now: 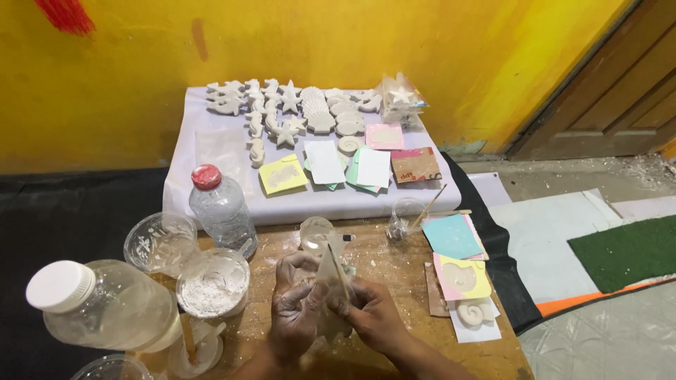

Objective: Sanding small star-shaped toy parts and placing them into a plastic bag.

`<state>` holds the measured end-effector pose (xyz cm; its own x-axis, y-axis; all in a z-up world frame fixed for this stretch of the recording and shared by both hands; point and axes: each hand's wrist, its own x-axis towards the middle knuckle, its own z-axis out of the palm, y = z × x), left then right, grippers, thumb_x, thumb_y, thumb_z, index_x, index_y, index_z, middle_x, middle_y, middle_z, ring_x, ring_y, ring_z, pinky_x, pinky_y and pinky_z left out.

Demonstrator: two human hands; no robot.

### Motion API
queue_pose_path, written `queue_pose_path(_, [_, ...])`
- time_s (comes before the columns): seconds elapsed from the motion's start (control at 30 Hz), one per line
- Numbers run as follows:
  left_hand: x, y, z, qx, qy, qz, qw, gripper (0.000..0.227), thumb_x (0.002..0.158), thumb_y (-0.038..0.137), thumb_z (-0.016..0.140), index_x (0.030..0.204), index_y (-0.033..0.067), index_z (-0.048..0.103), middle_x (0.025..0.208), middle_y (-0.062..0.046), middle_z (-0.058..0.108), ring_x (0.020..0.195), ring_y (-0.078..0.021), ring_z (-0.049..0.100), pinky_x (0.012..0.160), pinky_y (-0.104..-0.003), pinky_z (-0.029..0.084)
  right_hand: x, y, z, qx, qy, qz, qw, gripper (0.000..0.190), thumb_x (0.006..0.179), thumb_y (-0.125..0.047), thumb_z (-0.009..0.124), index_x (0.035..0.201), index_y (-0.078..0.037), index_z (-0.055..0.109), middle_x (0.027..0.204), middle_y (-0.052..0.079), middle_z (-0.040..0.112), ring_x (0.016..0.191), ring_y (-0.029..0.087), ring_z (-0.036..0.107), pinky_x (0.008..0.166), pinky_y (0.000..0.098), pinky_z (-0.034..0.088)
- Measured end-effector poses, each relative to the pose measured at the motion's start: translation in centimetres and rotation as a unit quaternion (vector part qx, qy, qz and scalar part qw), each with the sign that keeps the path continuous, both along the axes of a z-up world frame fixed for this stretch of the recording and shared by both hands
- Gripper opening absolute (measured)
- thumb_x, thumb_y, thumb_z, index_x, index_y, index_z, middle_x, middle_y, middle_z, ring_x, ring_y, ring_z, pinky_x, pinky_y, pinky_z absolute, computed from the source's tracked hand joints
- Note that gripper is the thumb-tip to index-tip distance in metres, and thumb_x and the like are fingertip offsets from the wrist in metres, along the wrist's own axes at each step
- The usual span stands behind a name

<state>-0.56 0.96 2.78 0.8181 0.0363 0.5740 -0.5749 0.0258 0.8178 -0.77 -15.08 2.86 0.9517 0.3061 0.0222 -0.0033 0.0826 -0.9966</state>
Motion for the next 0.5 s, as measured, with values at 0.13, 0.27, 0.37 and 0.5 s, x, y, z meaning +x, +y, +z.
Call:
queue_pose_path(0.13, [-0.4, -0.1, 1.2, -0.001, 0.009, -0.028, 1.0, 0.037, 0.101, 0.026, 0.053, 0.112, -0.0063, 0.069, 0.145, -0.018, 0.043, 0.138, -0.0314, 0.043, 0.117, -0.043, 0.041, -0.1, -0.2, -0.9, -0.014, -0.042, -0.001, 0.999, 0.023, 0.091, -0.023, 0.075, 0.085, -0.001, 0.079, 0.08, 0.01, 0.074, 0.063, 0.017, 0.066, 0.049, 0.0299, 0.054])
queue_pose_path(0.27, [-0.8, 0.1, 2.7, -0.013, 0.046, -0.074, 0.996, 0.061, 0.101, 0.026, 0.052, 0.149, -0.0062, 0.033, 0.156, -0.024, 0.04, 0.143, -0.0362, 0.046, 0.12, -0.044, 0.043, -0.5, -0.6, -0.1, 0.0, -0.018, 0.048, 0.999, 0.018, 0.094, -0.012, 0.073, 0.08, -0.001, 0.075, 0.074, 0.013, 0.075, 0.06, 0.019, 0.072, 0.053, 0.0309, 0.063])
queue_pose_path(0.37, [-0.6, 0.1, 2.4, -0.081, 0.085, -0.079, 0.99, 0.064, 0.097, 0.032, 0.059, 0.147, -0.0038, 0.042, 0.15, -0.019, 0.05, 0.139, -0.0292, 0.051, 0.113, -0.038, 0.045, -0.8, -0.3, 2.1, -0.042, -0.013, 0.008, 0.999, 0.022, 0.09, -0.023, 0.076, 0.078, -0.005, 0.079, 0.073, 0.007, 0.076, 0.06, 0.016, 0.065, 0.053, 0.0292, 0.051])
queue_pose_path(0.5, [-0.7, -0.6, 0.7, -0.07, 0.063, -0.115, 0.989, 0.058, 0.101, 0.035, 0.048, 0.139, -0.0087, 0.05, 0.159, -0.022, 0.032, 0.144, -0.0392, 0.042, 0.115, -0.054, 0.049, 0.5, -3.6, 2.1, -0.069, 0.146, -0.047, 0.986, 0.028, 0.083, -0.021, 0.079, 0.077, 0.006, 0.077, 0.087, 0.024, 0.079, 0.062, 0.031, 0.078, 0.045, 0.0335, 0.065])
